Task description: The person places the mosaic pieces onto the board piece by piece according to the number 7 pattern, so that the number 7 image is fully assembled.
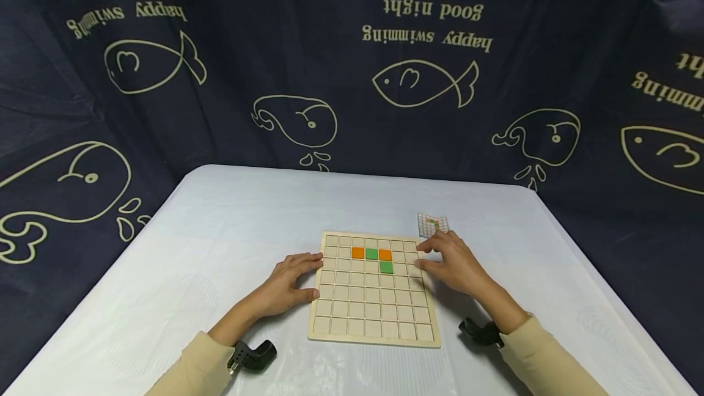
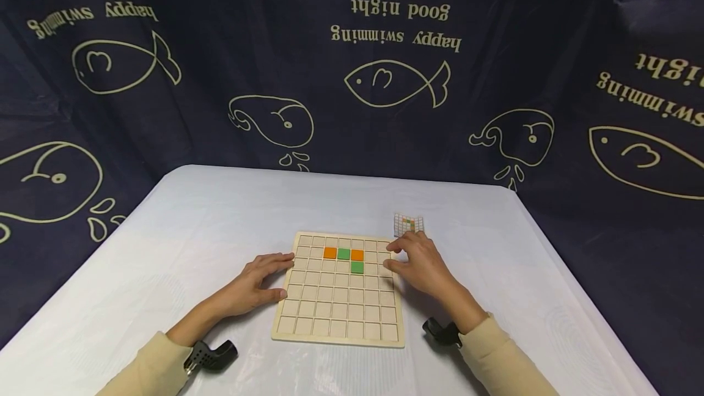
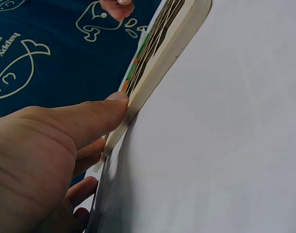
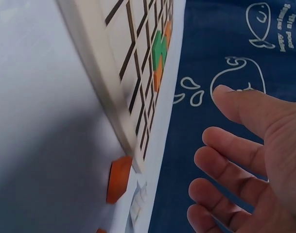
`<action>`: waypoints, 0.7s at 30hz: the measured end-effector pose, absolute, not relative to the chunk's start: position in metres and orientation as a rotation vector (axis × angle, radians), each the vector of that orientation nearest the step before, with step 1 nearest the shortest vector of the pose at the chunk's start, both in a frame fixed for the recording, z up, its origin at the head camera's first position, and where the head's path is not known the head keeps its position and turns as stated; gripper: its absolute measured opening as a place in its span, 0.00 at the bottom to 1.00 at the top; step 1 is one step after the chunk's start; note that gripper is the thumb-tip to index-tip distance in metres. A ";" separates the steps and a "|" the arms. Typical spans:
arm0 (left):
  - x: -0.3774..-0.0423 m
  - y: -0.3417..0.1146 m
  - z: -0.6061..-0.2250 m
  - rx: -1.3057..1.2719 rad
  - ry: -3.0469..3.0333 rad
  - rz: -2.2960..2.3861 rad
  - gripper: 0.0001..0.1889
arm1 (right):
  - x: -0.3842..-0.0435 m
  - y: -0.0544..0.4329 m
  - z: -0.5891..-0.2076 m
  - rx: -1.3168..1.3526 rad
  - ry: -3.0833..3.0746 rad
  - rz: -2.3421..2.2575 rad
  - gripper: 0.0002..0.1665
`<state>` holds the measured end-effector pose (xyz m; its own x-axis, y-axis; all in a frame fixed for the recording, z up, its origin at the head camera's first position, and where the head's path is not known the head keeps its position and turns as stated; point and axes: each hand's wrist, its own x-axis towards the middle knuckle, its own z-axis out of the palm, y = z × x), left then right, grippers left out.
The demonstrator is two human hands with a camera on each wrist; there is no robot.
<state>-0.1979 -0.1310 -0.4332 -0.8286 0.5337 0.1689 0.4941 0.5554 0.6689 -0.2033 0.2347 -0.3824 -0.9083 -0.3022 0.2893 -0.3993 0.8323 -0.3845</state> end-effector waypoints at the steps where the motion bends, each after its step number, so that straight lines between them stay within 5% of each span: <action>1: -0.198 -0.131 -0.433 0.899 2.721 1.146 0.32 | -0.203 0.237 -0.383 0.543 -2.791 0.652 0.16; 21: -0.199 -0.131 -0.435 0.935 2.743 1.143 0.32 | -0.199 0.265 -0.387 0.527 -2.805 0.660 0.16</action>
<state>-0.1986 -0.1309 -0.4352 -0.8195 0.5382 0.1969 0.5187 0.5506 0.6540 -0.1987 0.2651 -0.3874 -0.9135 -0.2931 0.2822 -0.3882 0.8357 -0.3885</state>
